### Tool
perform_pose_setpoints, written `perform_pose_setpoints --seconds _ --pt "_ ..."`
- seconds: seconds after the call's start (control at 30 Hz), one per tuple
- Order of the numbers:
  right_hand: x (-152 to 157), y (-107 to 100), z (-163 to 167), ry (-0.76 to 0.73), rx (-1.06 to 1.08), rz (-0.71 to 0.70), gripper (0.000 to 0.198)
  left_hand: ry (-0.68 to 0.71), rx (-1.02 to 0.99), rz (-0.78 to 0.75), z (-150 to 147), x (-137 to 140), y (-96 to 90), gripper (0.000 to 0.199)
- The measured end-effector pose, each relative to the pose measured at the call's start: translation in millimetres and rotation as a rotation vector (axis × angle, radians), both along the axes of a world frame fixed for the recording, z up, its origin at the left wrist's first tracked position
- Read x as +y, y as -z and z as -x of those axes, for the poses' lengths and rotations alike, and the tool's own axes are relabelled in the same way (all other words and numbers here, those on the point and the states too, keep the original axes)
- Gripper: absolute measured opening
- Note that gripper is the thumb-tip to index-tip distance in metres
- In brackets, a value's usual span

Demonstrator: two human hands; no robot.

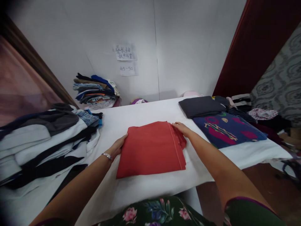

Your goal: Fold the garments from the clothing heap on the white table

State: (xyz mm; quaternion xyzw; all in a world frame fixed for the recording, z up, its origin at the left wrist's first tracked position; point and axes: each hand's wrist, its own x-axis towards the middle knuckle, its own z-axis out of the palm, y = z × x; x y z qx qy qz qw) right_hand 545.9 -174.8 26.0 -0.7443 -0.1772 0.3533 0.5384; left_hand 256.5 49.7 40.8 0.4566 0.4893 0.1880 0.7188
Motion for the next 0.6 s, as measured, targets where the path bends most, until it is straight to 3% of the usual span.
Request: perform_pose_setpoints --seconds 0.13,0.27,0.47,0.6 --pt "-19.9 7.2 6.7 -0.101 0.000 -0.074 0.055 0.114 -0.004 -0.032 1.0 -0.8 1.9 0.030" --pt "-21.4 14.7 8.0 -0.054 -0.151 -0.108 0.076 0.050 -0.046 -0.190 -1.5 0.0 4.3 0.034" --pt "-13.8 20.8 -4.0 -0.120 -0.565 0.208 0.064 0.028 0.025 -0.172 -0.3 3.9 7.9 0.033" --pt "2.0 8.8 -14.6 -0.120 -0.679 0.220 0.053 0.021 0.045 -0.175 0.1 3.7 12.2 0.031"
